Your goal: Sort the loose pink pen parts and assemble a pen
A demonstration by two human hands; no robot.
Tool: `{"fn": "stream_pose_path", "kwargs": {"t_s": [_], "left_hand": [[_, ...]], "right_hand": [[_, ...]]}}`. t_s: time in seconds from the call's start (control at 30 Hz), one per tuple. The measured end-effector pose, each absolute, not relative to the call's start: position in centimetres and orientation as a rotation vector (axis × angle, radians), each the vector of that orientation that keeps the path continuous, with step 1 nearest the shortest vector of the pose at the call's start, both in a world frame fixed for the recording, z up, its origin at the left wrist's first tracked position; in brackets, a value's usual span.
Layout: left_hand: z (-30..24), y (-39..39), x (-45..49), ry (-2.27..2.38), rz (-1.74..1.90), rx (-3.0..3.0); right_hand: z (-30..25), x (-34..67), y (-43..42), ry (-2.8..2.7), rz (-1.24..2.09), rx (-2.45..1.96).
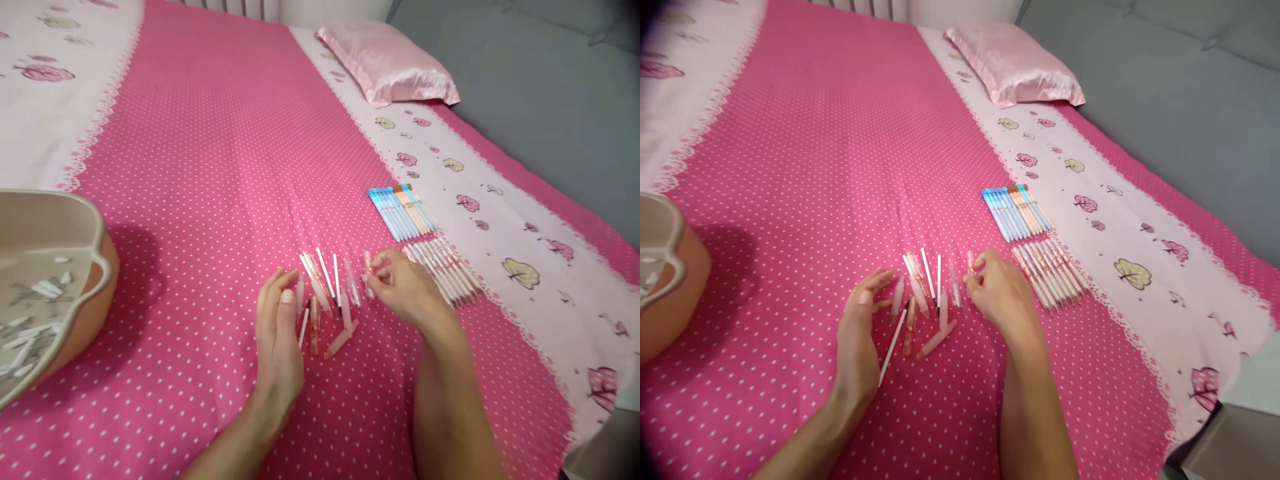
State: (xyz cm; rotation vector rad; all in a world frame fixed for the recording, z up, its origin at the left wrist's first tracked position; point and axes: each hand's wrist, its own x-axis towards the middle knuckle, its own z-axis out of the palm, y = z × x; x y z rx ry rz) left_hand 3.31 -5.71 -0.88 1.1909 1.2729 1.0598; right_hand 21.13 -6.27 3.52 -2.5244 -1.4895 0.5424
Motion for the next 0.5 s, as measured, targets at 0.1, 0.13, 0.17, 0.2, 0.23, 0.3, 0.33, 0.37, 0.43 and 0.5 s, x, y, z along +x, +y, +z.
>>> {"fn": "stream_pose_path", "kwargs": {"t_s": [0.1, 0.13, 0.17, 0.2, 0.23, 0.3, 0.33, 0.37, 0.43, 0.5], "left_hand": [[-0.5, -5.7, 3.2, 1.346, 0.997, 1.292], [-0.5, -5.7, 3.2, 1.341, 0.982, 1.304], [-0.5, -5.7, 3.3, 1.322, 0.972, 1.308], [-0.6, -5.6, 3.3, 1.293, 0.969, 1.305], [-0.8, -5.6, 3.4, 1.26, 0.972, 1.294], [-1.0, -5.6, 3.5, 1.199, 0.97, 1.255], [-1.1, -5.6, 3.5, 1.177, 0.961, 1.233], [-1.1, -5.6, 3.6, 1.164, 0.954, 1.211], [-1.1, -5.7, 3.6, 1.152, 0.941, 1.179], [-1.1, -5.7, 3.6, 1.151, 0.948, 1.157]], "right_hand": [[2.6, 21.2, -5.9, -1.657, 0.559, -2.531], [2.4, 20.9, -5.8, -1.699, 0.603, -2.483], [2.3, 20.6, -5.7, -1.721, 0.637, -2.433], [2.3, 20.2, -5.7, -1.734, 0.661, -2.384], [2.4, 19.8, -5.6, -1.745, 0.677, -2.341], [2.6, 19.2, -5.6, -1.774, 0.685, -2.272], [2.7, 19.1, -5.6, -1.789, 0.682, -2.248], [2.8, 19.0, -5.6, -1.799, 0.676, -2.236], [3.0, 19.0, -5.7, -1.795, 0.645, -2.263], [3.2, 19.2, -5.9, -1.764, 0.592, -2.318]]}}
